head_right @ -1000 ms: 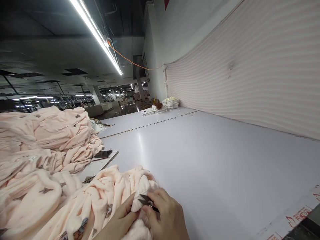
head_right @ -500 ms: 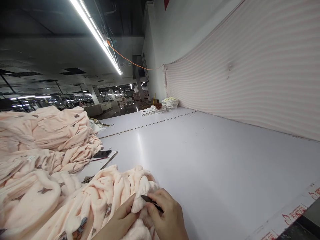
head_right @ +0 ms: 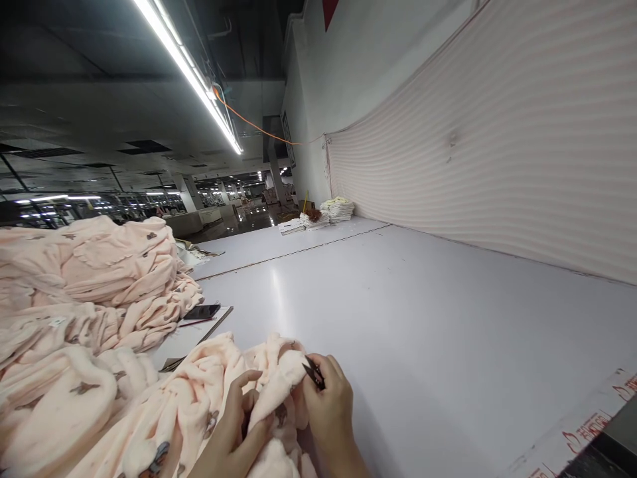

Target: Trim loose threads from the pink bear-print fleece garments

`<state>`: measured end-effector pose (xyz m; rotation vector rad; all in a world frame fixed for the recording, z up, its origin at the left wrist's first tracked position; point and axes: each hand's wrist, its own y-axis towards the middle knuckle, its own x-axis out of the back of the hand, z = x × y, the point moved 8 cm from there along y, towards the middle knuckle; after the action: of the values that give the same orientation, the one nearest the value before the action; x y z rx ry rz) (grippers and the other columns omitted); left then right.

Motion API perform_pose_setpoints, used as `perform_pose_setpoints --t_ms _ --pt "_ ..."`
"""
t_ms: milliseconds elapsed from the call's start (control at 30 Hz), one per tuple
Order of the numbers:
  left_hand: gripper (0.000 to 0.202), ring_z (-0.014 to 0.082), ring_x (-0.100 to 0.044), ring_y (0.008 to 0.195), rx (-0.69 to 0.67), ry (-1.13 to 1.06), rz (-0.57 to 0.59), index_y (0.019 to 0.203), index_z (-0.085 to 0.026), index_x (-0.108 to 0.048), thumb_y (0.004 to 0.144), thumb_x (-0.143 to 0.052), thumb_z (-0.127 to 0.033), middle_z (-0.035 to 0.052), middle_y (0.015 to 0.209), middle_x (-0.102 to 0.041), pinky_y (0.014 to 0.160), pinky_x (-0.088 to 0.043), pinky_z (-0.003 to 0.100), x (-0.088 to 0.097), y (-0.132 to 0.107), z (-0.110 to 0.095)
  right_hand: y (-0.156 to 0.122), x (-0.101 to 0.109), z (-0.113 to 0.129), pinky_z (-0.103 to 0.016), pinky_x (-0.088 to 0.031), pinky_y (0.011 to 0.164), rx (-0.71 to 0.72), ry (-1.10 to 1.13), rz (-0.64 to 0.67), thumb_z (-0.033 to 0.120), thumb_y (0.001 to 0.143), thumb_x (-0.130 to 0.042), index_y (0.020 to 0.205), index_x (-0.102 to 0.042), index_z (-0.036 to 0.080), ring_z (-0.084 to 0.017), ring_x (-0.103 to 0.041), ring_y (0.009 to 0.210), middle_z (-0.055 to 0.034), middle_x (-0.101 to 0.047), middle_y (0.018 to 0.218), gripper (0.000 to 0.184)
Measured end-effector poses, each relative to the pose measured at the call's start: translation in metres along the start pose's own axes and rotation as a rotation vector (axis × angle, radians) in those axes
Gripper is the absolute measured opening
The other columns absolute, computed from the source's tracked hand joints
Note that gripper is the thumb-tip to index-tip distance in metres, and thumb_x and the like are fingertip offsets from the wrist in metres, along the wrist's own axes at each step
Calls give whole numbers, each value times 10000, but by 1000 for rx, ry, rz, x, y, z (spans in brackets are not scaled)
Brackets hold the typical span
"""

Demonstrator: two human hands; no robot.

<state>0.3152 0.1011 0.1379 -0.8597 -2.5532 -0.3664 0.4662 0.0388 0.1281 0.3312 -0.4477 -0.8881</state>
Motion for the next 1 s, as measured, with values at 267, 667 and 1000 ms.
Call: perform_pose_setpoints --t_ms 267,667,1000 --pt "374 304 -625 1027 416 -897 192 1060 -170 -674 763 -643 -397 97 1018 -731 922 -464 420 -14 -5 -2 10 4 9 -221 -436 532 -17 -62 103 216 788 -555 818 -558 252 -146 -592 583 47 -632 668 47" --pt "539 319 -611 1115 610 -1244 200 1335 -78 -444 883 -469 -368 154 1106 -707 998 -423 465 -24 -5 0 -16 8 34 -189 -512 642 172 -85 247 192 845 -531 1033 -680 290 -170 -667 833 -15 -686 918 259" --pt "545 328 -615 1106 622 -1311 270 1342 -72 -430 899 -435 -388 169 1081 -712 996 -415 480 -28 -9 -2 -22 6 32 -174 -504 653 114 -17 305 231 810 -599 966 -696 285 -147 -667 784 5 -688 901 192"
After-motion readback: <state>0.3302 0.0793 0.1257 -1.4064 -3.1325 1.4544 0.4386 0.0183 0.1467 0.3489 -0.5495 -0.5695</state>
